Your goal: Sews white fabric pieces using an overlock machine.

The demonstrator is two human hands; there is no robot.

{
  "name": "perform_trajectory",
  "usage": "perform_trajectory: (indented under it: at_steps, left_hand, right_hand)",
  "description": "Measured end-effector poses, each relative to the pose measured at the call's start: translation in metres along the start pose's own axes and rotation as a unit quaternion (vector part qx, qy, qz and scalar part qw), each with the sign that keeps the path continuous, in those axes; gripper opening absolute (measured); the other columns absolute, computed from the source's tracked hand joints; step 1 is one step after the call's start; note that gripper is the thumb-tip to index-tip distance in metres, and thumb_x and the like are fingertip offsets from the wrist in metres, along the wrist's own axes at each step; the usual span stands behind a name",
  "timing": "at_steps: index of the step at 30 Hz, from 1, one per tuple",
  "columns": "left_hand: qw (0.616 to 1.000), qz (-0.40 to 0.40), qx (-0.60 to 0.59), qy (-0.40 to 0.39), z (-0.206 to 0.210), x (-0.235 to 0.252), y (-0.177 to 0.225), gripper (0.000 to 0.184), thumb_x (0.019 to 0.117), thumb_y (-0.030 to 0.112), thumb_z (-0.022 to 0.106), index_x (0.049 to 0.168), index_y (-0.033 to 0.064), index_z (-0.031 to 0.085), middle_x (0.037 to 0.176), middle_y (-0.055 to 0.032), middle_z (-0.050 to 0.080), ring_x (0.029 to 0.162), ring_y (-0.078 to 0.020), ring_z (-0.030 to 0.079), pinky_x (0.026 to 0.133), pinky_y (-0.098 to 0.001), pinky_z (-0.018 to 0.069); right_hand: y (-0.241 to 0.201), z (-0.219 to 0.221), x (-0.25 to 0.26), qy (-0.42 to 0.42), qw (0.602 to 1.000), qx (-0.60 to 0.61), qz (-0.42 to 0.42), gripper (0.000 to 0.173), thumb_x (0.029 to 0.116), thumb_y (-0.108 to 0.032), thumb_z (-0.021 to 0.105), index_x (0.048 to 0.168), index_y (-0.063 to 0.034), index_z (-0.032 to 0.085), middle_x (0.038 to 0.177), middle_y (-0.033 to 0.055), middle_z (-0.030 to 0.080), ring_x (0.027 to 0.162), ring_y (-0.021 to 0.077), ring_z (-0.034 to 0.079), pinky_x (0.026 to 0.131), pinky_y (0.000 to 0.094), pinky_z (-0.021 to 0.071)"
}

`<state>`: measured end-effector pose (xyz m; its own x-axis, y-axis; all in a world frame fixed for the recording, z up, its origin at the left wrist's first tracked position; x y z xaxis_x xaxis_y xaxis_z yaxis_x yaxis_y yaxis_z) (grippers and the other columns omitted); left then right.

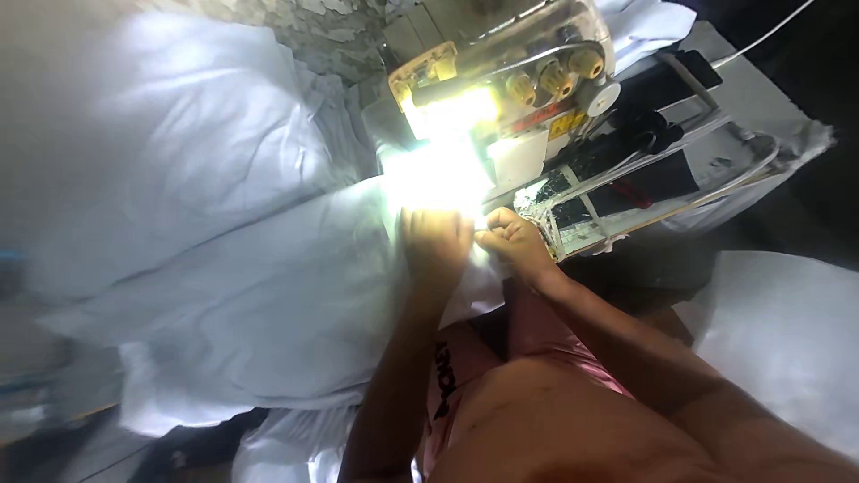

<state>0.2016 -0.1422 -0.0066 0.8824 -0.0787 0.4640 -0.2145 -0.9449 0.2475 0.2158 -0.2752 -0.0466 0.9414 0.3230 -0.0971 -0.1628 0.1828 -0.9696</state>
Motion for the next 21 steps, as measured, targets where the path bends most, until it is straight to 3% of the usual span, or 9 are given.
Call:
perform_trajectory:
  at_steps: [4,7,10,13,15,17,18,21]
  left_hand:
    - [0.999,-0.008,-0.033,-0.018,-0.002,0.013,-0.004,0.032,0.0937,0.021,0.067,0.112,-0.0045,0.073,0.101,-0.0241,0.071,0.101,-0.0433,0.067,0.102,-0.0608,0.0414]
    - [0.998,-0.013,-0.055,0.000,-0.001,0.016,-0.007,0.033,0.0912,0.027,0.070,0.114,0.0049,0.077,0.109,-0.0203,0.073,0.108,-0.0414,0.066,0.105,-0.0588,0.0410]
    - [0.998,-0.010,-0.054,0.021,0.003,-0.001,-0.001,0.041,0.0879,0.034,0.075,0.116,0.0042,0.076,0.111,-0.0189,0.074,0.113,-0.0395,0.067,0.113,-0.0635,0.0350]
    - [0.998,-0.005,-0.058,-0.003,0.012,-0.042,0.012,0.036,0.0915,0.037,0.071,0.109,0.0054,0.075,0.134,-0.0251,0.063,0.137,-0.0410,0.052,0.119,-0.0571,0.0321]
    - [0.988,-0.045,-0.139,-0.045,0.018,-0.079,0.025,0.032,0.0957,0.032,0.068,0.106,0.0023,0.074,0.149,-0.0252,0.052,0.147,-0.0390,0.041,0.124,-0.0512,0.0278]
    - [0.973,-0.084,-0.209,-0.056,0.019,-0.115,0.038,0.028,0.0918,0.024,0.074,0.097,-0.0029,0.074,0.146,-0.0284,0.053,0.143,-0.0425,0.044,0.121,-0.0498,0.0329]
    - [0.970,-0.085,-0.221,-0.058,0.019,-0.134,0.043,0.027,0.0901,0.022,0.075,0.096,-0.0039,0.074,0.143,-0.0301,0.055,0.140,-0.0437,0.048,0.119,-0.0483,0.0370]
    - [0.943,-0.113,-0.300,-0.084,0.017,-0.179,0.048,0.030,0.0915,0.008,0.072,0.114,-0.0101,0.068,0.134,-0.0301,0.061,0.127,-0.0390,0.061,0.107,-0.0440,0.0504]
  right_hand:
    - [0.000,0.001,-0.002,0.005,1.000,0.020,-0.010,0.010,0.0967,-0.001,0.060,0.103,-0.0066,0.056,0.073,-0.0054,0.060,0.062,-0.0008,0.058,0.060,0.0172,0.0508]
    - [0.004,-0.001,-0.019,-0.045,0.998,0.047,0.026,0.011,0.1054,-0.016,0.049,0.112,-0.0172,0.058,0.085,-0.0051,0.063,0.068,0.0004,0.060,0.060,0.0192,0.0521]
    - [0.018,-0.001,-0.028,-0.059,0.989,0.113,0.075,0.031,0.1107,-0.022,0.032,0.125,-0.0148,0.059,0.100,-0.0051,0.069,0.090,0.0037,0.066,0.081,0.0264,0.0579]
    - [0.038,-0.004,-0.050,-0.105,0.984,0.101,0.104,0.034,0.1110,-0.025,0.029,0.126,-0.0117,0.057,0.103,-0.0067,0.072,0.097,0.0031,0.068,0.090,0.0268,0.0579]
    - [0.048,-0.013,-0.073,-0.124,0.982,0.053,0.129,0.022,0.1078,-0.025,0.043,0.115,-0.0148,0.061,0.095,-0.0119,0.072,0.089,0.0002,0.068,0.082,0.0232,0.0588]
    - [0.064,-0.024,-0.094,-0.145,0.977,-0.021,0.156,0.017,0.0989,-0.011,0.046,0.099,-0.0162,0.063,0.076,-0.0155,0.067,0.065,-0.0033,0.062,0.060,0.0186,0.0556]
    - [0.072,-0.028,-0.103,-0.181,0.970,-0.052,0.155,0.019,0.0964,-0.005,0.046,0.094,-0.0141,0.063,0.070,-0.0151,0.064,0.057,-0.0035,0.057,0.055,0.0177,0.0514]
    - [0.095,-0.032,-0.120,-0.271,0.952,-0.092,0.112,0.014,0.0958,-0.001,0.053,0.099,-0.0030,0.066,0.077,-0.0126,0.067,0.064,-0.0042,0.060,0.063,0.0185,0.0541]
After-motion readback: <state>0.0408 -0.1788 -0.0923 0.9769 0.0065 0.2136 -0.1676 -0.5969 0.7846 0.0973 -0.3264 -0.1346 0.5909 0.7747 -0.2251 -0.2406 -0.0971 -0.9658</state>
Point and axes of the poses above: each hand's wrist, its own x-axis towards the middle knuckle, its own z-axis out of the palm, y = z × x, the point moved 3 cm from there along x, towards the middle knuckle
